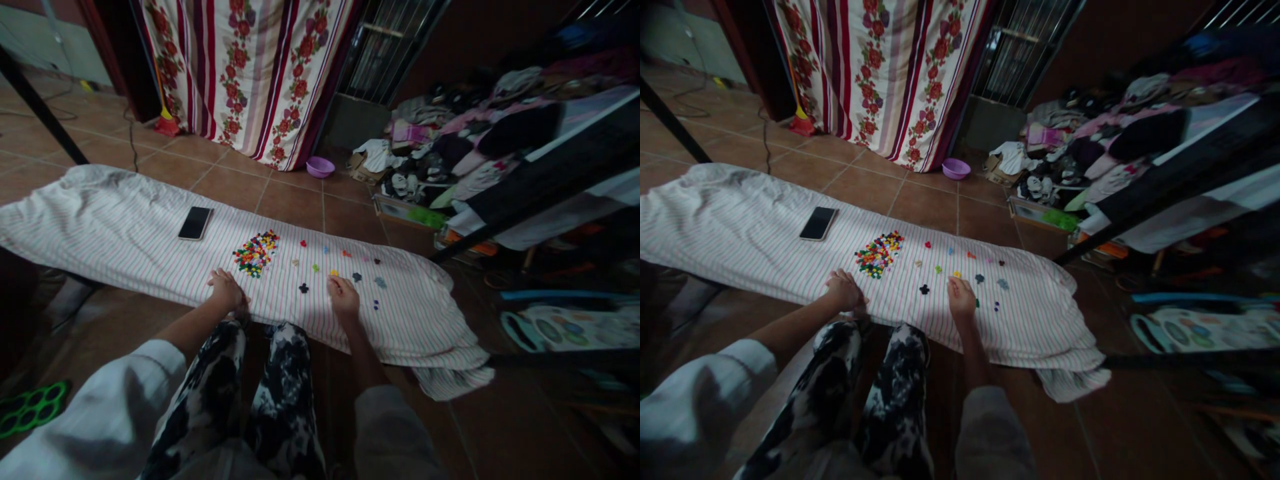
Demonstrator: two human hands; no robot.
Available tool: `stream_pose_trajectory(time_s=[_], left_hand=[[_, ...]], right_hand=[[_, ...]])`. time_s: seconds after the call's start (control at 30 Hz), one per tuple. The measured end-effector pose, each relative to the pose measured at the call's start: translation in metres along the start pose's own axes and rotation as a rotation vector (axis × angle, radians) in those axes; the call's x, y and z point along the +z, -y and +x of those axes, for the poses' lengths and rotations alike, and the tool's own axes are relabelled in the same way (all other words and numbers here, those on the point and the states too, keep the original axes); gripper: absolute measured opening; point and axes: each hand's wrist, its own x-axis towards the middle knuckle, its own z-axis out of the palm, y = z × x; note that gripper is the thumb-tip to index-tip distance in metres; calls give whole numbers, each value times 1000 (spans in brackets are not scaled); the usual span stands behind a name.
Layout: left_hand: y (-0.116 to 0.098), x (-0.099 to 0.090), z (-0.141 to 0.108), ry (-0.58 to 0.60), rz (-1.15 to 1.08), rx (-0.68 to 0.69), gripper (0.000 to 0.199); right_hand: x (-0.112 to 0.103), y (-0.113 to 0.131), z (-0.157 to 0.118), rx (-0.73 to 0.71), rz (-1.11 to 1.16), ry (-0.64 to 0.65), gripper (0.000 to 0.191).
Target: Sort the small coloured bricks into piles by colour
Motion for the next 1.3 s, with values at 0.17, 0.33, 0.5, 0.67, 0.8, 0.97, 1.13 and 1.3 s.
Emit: stream_pose_trajectory(time_s=[0.17, 0.33, 0.5, 0.67, 0.8, 0.97, 1.13, 1.3], left_hand=[[-1, -4, -2, 10, -17, 0, 94], [-2, -9, -8, 31, 29, 5, 94], [-2, -8, -9, 22, 90, 18, 89], [-2, -8, -9, 10, 67, 30, 90], [-2, -9, -8, 28, 93, 23, 89], [-2, -6, -6, 16, 115, 28, 88], [-1, -8, -8, 1, 124, 36, 90], [0, -10, -11, -6, 152, 49, 88]], right_hand=[[54, 52, 0, -75, 116, 239, 27], [98, 90, 3, -119, 116, 384, 26], [121, 109, 9, -125, 19, 447, 28], [124, 116, 11, -71, -67, 477, 26], [121, 119, 10, -65, -86, 492, 22], [117, 123, 8, -69, -164, 511, 21], [118, 126, 6, -81, -189, 496, 20], [120, 125, 2, -78, -208, 492, 24]])
